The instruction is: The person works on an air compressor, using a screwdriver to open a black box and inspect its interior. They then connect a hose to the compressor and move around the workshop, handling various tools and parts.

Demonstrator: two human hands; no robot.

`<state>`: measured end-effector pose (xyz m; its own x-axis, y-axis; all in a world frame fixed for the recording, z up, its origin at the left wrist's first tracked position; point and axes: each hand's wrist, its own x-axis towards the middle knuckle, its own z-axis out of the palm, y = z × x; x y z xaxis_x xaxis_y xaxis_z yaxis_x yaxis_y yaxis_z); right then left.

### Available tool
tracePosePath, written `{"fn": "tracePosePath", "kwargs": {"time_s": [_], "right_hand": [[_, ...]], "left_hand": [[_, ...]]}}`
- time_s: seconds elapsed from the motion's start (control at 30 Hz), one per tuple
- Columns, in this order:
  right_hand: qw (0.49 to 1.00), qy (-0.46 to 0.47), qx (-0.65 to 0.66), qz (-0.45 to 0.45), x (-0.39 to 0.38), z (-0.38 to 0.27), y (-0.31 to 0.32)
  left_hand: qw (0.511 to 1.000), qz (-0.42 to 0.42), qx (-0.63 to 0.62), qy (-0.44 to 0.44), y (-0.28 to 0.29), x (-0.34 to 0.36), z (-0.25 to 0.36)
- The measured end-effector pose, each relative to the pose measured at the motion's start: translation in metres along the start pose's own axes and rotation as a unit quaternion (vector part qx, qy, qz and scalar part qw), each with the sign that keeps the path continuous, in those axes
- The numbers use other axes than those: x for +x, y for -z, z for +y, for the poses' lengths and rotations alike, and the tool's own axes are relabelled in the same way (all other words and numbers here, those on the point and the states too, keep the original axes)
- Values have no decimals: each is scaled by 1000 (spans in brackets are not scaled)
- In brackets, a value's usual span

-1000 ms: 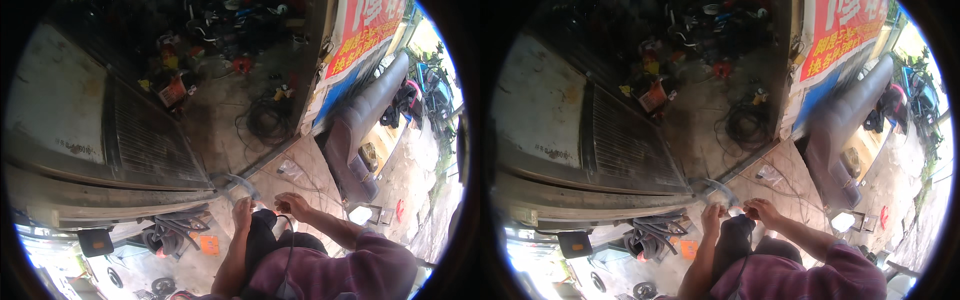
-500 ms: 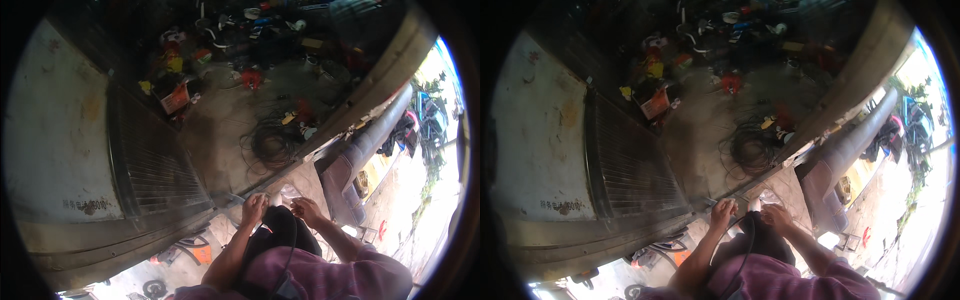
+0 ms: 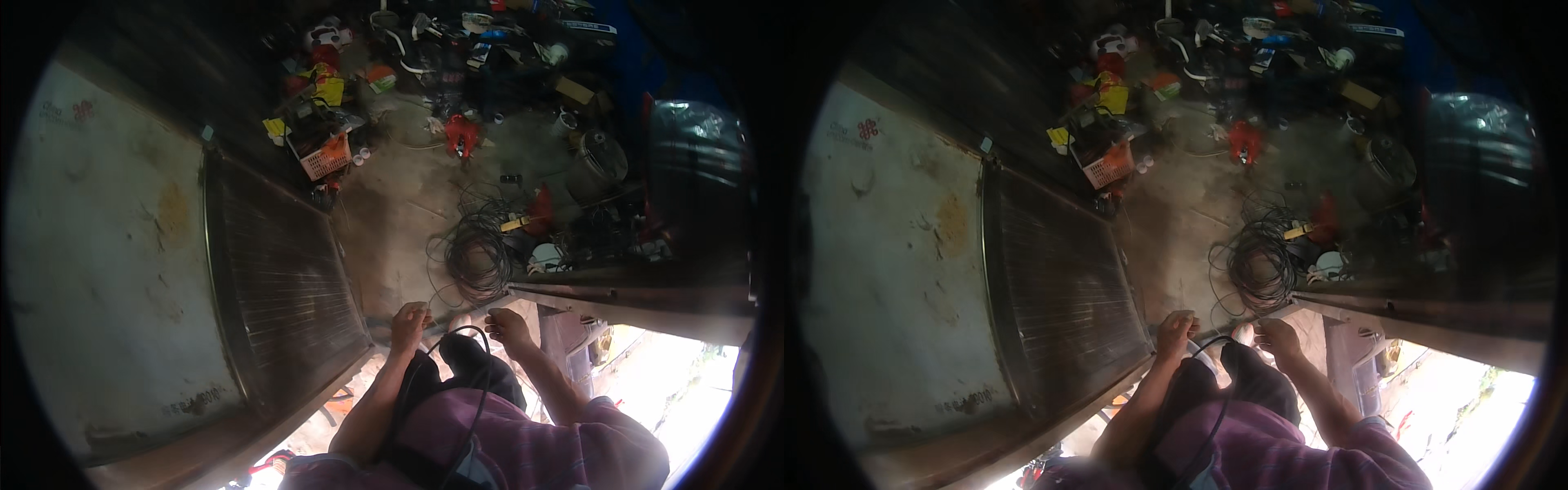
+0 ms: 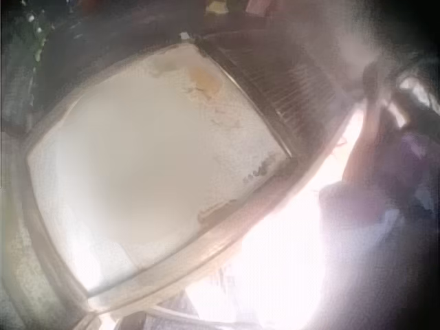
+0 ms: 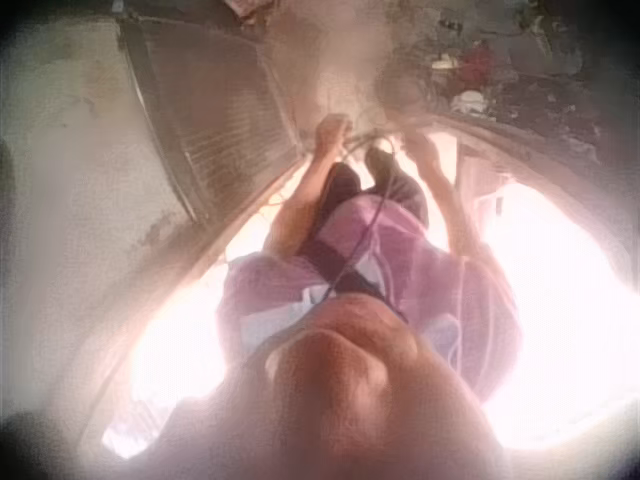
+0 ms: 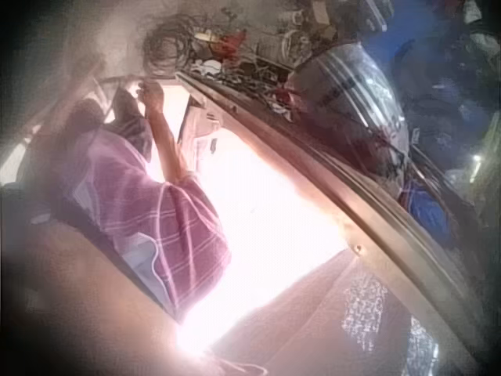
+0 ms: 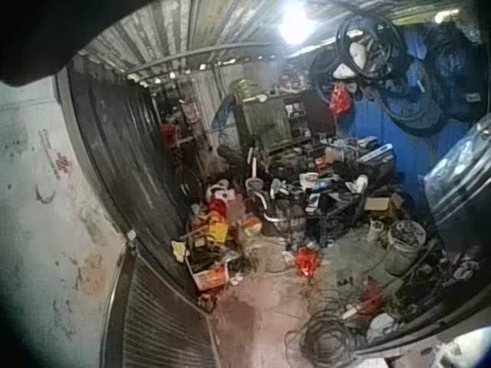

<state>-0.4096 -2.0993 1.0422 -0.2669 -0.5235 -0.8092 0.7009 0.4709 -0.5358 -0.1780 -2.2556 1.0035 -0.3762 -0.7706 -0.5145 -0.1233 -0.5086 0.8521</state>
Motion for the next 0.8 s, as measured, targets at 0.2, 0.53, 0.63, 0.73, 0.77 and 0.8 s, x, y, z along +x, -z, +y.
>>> {"fn": "tracePosePath", "kwargs": {"time_s": [0.2, 0.53, 0.63, 0.73, 0.77, 0.8], "right_hand": [[1000, 18, 3, -15, 23, -51, -8], [996, 48, 66, -20, 141, -128, -63], [996, 37, 78, 27, 167, -181, -108], [997, 41, 53, 27, 193, -227, -141], [997, 52, 51, 29, 199, -244, -152], [996, 62, 48, 31, 204, -261, -162]], "left_hand": [[999, 42, 29, 5, -1, 47, 63], [999, 42, 26, 12, 24, 203, 139], [1000, 27, 5, 15, 38, 258, 159], [998, 15, 49, 21, 48, 308, 207], [999, 10, 43, 20, 50, 324, 223], [999, 5, 37, 20, 53, 340, 238]]}}
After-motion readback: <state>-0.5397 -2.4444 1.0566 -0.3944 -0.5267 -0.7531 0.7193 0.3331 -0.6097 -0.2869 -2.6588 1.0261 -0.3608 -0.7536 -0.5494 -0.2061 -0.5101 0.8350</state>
